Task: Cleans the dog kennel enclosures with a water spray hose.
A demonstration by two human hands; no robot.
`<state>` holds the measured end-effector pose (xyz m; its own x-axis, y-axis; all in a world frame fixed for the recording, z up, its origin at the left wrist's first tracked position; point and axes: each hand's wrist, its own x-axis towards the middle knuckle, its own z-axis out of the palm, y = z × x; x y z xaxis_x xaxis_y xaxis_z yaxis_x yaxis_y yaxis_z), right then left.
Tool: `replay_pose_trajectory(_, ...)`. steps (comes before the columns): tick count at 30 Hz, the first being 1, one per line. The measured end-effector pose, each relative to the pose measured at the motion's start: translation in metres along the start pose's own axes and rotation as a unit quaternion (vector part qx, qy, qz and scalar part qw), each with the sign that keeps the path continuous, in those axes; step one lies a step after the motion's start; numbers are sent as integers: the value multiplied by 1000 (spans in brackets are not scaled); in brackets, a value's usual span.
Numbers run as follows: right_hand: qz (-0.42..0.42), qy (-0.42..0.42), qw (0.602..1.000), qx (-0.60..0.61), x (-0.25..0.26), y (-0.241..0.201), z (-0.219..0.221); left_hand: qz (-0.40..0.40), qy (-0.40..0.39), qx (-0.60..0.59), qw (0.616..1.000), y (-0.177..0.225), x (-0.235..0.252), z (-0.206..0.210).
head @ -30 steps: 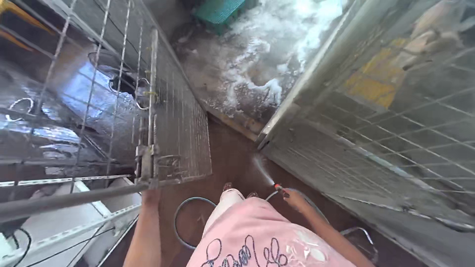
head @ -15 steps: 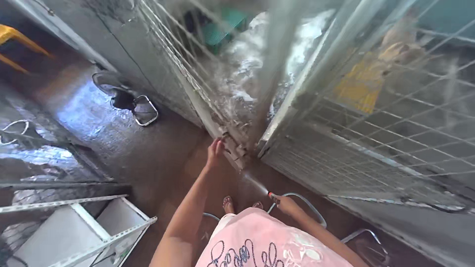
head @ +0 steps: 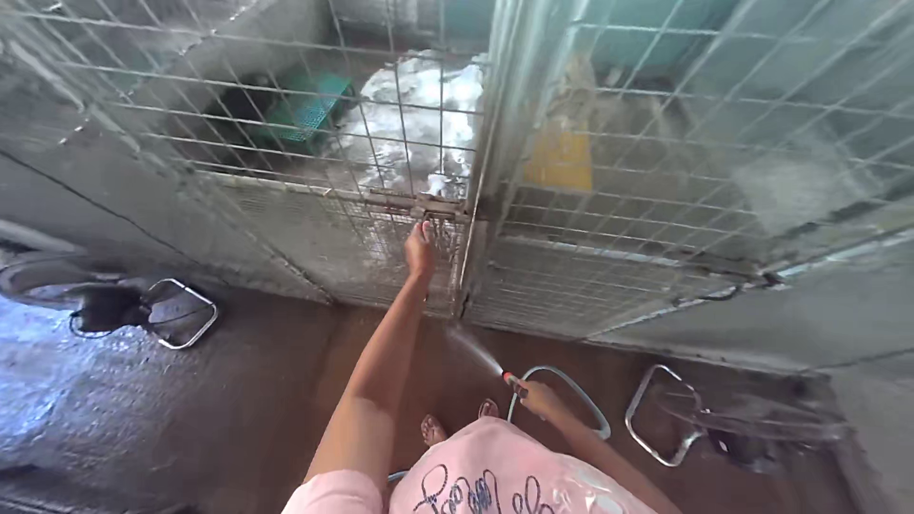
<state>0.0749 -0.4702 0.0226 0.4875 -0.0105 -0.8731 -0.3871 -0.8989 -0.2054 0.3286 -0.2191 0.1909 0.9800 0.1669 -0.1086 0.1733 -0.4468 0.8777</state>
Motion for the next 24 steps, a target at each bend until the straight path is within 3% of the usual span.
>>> replay_pose_trajectory(4, 19, 8, 1000, 23, -6, 14, -1, -30, -12, 39, 999, 21, 13, 3)
replay_pose_trajectory(16, 104, 41, 976, 185, -52, 94, -2, -58, -165, 56, 983, 56, -12, 8)
replay_pose_trajectory(18, 112, 74, 966, 220, -70, 104, -17, -39, -181, 76, 980, 40, -10, 25)
replay_pose_trajectory(21, 129, 105, 965, 203, -86, 121, -49, 38, -182, 66, 980, -27, 6, 47)
replay_pose_trajectory(24, 151, 141, 964, 167, -100, 137, -84, 36, -139, 194, 970, -24, 6, 47)
